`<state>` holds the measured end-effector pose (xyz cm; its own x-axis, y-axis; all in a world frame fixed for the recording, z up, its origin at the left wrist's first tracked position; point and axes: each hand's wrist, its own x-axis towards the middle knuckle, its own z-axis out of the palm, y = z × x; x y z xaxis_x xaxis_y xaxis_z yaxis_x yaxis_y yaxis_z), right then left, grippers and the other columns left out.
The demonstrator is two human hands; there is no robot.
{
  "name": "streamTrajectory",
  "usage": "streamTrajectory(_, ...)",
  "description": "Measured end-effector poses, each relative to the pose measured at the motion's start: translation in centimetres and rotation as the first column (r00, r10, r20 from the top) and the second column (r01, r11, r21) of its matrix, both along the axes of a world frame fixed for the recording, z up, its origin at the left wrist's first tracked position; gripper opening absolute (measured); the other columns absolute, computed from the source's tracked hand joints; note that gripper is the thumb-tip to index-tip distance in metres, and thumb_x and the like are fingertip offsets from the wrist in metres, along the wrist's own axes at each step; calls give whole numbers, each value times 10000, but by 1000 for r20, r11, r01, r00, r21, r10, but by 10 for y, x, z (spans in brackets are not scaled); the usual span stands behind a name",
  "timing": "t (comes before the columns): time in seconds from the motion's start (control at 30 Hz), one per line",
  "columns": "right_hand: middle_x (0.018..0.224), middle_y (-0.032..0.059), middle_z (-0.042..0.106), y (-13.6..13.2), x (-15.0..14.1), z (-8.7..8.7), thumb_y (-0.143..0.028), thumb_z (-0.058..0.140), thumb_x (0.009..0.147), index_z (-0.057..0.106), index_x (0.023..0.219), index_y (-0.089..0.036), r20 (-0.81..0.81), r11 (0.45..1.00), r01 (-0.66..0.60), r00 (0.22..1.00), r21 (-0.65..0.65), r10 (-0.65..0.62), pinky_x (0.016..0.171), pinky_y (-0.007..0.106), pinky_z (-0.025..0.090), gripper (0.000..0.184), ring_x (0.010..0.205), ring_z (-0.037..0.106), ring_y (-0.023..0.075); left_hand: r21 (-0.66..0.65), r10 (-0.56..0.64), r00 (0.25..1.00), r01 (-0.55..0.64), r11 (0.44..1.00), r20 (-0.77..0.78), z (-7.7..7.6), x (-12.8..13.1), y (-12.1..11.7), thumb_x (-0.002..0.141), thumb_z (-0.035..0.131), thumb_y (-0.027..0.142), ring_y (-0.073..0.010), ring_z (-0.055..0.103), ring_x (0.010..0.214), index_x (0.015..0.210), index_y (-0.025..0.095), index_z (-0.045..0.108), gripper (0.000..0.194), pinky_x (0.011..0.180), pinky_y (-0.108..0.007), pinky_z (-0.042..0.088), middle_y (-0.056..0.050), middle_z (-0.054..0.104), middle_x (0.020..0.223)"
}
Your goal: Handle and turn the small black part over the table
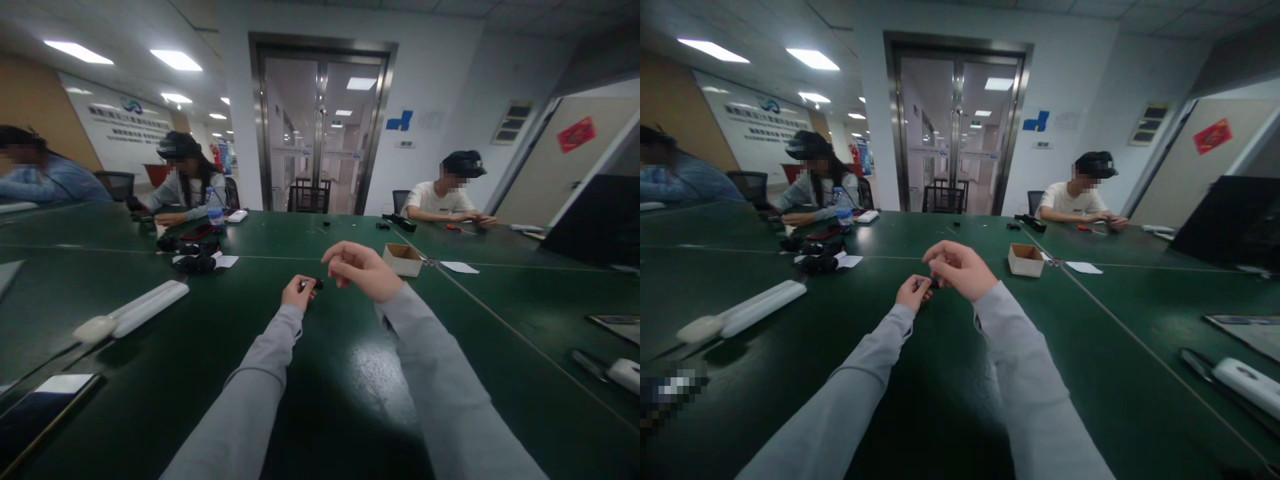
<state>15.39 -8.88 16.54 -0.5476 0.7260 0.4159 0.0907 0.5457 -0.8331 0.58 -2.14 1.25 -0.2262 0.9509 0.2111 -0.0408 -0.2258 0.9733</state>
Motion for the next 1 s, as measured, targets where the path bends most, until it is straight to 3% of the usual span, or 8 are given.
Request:
streamTrajectory(0.07,610,-32,523,46,-2,-45,-252,580,746,558,846,-151,-25,951,272,960,-150,-278,315,140,355,144,379,464,52,49,41,999,-41,998,10,-1,-1,3,658,610,445,-72,487,425,776,135,549,337,448,-176,380,18,547,501)
streamTrajectory(0.1,603,-43,505,63,-3,-68,-261,594,731,543,849,-155,-60,885,405,902,-230,-428,284,139,327,167,341,439,43,63,49,999,-50,997,12,-1,-1,4,657,605,454,-69,477,417,772,134,547,345,439,-174,374,19,541,495)
streamTrajectory(0.13,614,-49,497,75,-5,-90,-277,605,722,530,891,-164,-96,832,461,855,-308,-509,270,141,321,217,326,437,43,67,46,999,-47,997,12,-2,-1,5,654,605,462,-67,471,414,769,133,548,353,435,-172,371,19,538,495)
streamTrajectory(0.2,639,-42,508,88,-8,-127,-326,620,706,505,956,-169,-181,801,395,838,-451,-515,267,154,346,317,326,465,58,76,28,1000,-28,997,1,-3,-1,6,648,605,477,-65,467,418,773,131,554,371,431,-170,369,17,537,504)
streamTrajectory(0.3,690,-11,552,92,-9,-157,-368,685,635,501,990,-170,-292,840,189,880,-509,-375,313,176,420,447,393,548,99,71,-15,1000,16,997,-6,-4,-1,7,635,612,493,-67,474,441,787,127,565,399,425,-165,363,8,540,527)
streamTrajectory(0.5,641,0,584,99,-3,-164,-368,758,545,539,900,-152,-386,861,54,878,-506,-282,391,197,485,470,448,585,125,6,-93,995,93,996,-35,-7,0,15,604,644,473,-68,478,473,777,132,587,386,407,-157,359,11,528,573)
streamTrajectory(0.83,604,18,600,99,-3,-164,-288,754,568,598,862,-137,-414,845,37,860,-534,-299,426,200,513,366,471,588,123,-107,-229,973,228,968,4,1,-5,11,634,661,365,-80,534,508,845,129,617,319,441,-162,398,-15,577,606)
streamTrajectory(1.0,564,1,586,101,-3,-166,-226,742,575,609,832,-148,-427,837,87,828,-540,-362,418,190,514,300,474,587,122,-76,-178,984,176,981,-10,-5,-3,13,655,648,363,-69,528,459,865,135,571,319,414,-157,382,-29,615,669)
